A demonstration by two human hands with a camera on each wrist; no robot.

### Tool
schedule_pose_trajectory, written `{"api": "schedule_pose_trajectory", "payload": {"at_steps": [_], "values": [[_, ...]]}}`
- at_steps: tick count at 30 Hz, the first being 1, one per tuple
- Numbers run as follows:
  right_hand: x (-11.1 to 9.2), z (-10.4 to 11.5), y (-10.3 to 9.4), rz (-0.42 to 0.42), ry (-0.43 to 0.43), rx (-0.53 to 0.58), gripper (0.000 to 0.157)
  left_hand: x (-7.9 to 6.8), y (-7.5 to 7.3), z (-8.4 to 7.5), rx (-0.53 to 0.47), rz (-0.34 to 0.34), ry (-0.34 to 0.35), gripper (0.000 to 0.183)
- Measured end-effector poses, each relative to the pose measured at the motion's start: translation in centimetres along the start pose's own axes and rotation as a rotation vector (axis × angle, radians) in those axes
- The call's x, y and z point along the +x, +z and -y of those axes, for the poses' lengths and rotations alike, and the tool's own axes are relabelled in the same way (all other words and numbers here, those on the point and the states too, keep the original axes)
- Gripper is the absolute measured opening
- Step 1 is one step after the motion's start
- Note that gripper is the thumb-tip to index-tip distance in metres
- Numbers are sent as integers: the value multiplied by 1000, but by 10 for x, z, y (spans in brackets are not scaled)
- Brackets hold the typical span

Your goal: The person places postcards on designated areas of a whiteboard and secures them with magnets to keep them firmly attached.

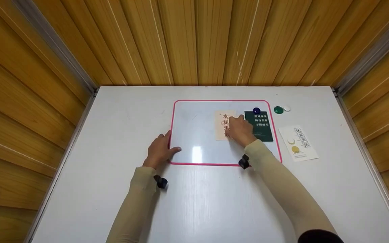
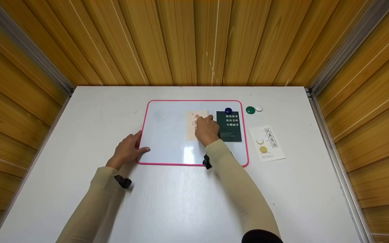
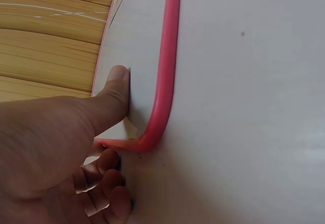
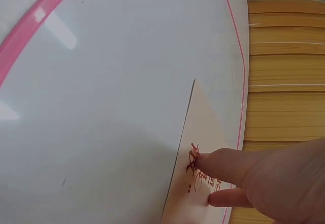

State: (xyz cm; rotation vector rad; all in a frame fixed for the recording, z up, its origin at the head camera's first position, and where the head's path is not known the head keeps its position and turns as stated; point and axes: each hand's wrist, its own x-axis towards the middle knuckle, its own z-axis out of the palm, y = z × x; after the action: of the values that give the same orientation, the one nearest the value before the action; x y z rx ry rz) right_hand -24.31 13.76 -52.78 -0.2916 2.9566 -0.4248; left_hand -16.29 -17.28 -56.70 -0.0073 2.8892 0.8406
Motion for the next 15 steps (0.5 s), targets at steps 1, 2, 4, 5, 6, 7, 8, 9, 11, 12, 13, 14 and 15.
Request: {"api": "schedule_pose_trajectory", "payload": {"at_steps": [1, 2, 4, 5, 6, 7, 8, 9, 11, 12, 13, 14, 15], "values": [[0, 0, -1, 1, 0, 5, 34, 0, 0, 0, -1, 0, 1, 92], [0, 0, -1, 2, 2, 9, 34, 0, -1, 0, -2, 0, 2, 92], [0, 0, -2, 6, 6, 17, 35, 0, -1, 0, -4, 3, 1, 92], [0, 0, -2, 8, 9, 20, 35, 0, -1, 0, -4, 2, 3, 92], [0, 0, -2, 11, 10, 23, 36, 0, -1, 0, -4, 1, 6, 92], [0, 0, -2, 15, 12, 23, 37, 0, -1, 0, -6, 1, 6, 92], [0, 0, -2, 18, 13, 23, 37, 0, -1, 0, -9, -1, 7, 92], [0, 0, -2, 19, 15, 24, 38, 0, 0, 1, -11, -2, 7, 92], [0, 0, -3, 22, 19, 29, 39, 0, 0, 1, -16, -5, 7, 92], [0, 0, -3, 22, 20, 29, 39, 0, 0, 1, -17, -7, 7, 92], [0, 0, -3, 21, 21, 30, 39, 0, 0, 1, -19, -8, 6, 91], [0, 0, -4, 17, 21, 32, 39, 0, 0, 1, -20, -11, 7, 91], [0, 1, -4, 15, 22, 31, 39, 0, 0, 1, -21, -11, 7, 91]]}}
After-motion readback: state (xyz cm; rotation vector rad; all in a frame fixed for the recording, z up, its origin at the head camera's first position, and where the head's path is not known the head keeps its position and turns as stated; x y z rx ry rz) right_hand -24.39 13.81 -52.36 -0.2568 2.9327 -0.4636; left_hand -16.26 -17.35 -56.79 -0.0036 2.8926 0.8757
